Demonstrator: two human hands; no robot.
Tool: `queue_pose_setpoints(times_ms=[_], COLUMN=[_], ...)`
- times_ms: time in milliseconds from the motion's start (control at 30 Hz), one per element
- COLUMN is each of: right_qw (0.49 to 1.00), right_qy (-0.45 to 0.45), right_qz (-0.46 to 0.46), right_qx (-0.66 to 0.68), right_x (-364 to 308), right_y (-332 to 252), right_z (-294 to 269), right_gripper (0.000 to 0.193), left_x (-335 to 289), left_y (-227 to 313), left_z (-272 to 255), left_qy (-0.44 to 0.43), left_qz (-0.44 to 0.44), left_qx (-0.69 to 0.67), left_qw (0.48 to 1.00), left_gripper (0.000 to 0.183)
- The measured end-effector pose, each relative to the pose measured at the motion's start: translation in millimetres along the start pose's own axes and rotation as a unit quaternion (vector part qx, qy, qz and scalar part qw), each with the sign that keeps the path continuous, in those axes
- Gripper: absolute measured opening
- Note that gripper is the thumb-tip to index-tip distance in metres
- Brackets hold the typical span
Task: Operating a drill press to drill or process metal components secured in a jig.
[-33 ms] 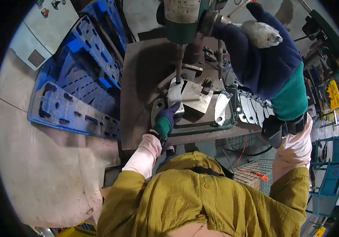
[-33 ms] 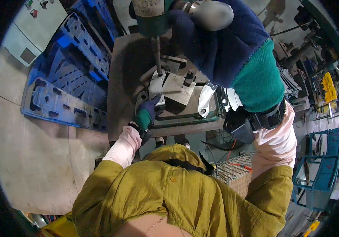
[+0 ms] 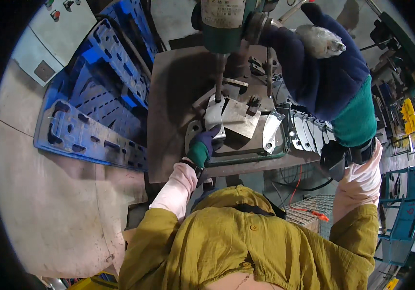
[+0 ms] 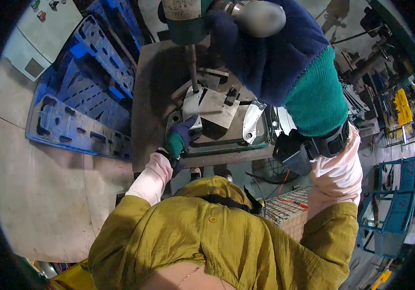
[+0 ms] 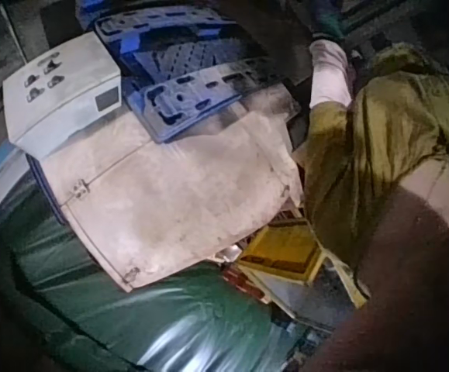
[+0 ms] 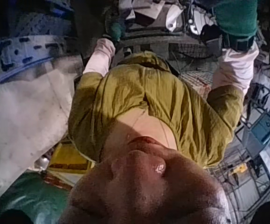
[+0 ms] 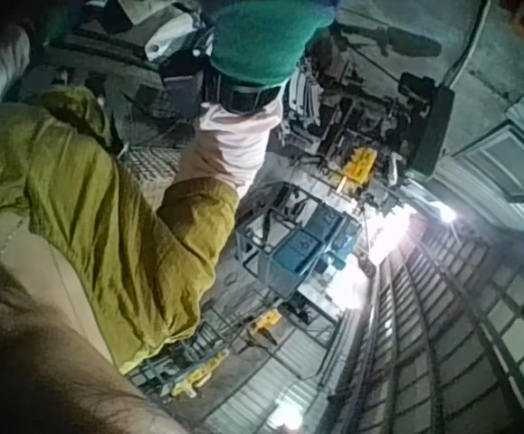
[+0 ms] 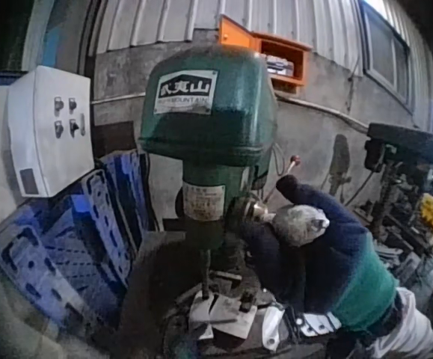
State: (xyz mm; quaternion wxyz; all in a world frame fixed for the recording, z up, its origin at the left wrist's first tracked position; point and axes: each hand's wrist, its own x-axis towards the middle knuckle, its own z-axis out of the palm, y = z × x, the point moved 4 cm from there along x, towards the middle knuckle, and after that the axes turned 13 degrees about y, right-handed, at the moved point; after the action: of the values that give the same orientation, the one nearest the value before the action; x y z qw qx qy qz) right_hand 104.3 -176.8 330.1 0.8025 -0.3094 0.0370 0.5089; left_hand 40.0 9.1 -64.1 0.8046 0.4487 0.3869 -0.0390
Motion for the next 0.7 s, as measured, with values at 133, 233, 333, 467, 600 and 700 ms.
queue_pose_setpoints(times_ms=[133,233,333,467,600,700], right_qw=[0.999,1.000,0.996,0.964,0.590,0.654], right_qy=[-0.025,0.010,0.063,0.039,-0.014,0.085], right_qz=[0.041,-0.003,-0.061,-0.174,-0.503,-0.451], right_qx=[-0.012,0.014,0.001,-0.197,-0.631,-0.602], right_x=[0.6,5.8,6.5,24.9,30.8,44.6], right_y=[1.0,15.9,43.1,56.2,50.8,50.3], right_z=[-2.5,-9.3,-23.5,-66.3,-75.3,-92.5], right_gripper=[0.054,0.048,0.044,0.040,0.035,0.029], left_x=[-11.6,-11.4,-4.7,-9.7,-21.9,-24.0], left_y=[6.3,5.0,1.8,5.4,13.1,14.6], left_z=[3.6,1.9,-2.5,1.7,6.6,3.6], left_qy=[-0.043,-0.022,-0.027,-0.019,0.002,0.026], left_qz=[-0.062,-0.054,-0.027,-0.012,0.043,0.010], left_qx=[-0.011,0.023,0.025,0.032,0.034,0.050], left_qw=[0.997,0.998,0.999,0.999,0.999,0.998], left_gripper=[0.032,0.035,0.037,0.036,0.033,0.031])
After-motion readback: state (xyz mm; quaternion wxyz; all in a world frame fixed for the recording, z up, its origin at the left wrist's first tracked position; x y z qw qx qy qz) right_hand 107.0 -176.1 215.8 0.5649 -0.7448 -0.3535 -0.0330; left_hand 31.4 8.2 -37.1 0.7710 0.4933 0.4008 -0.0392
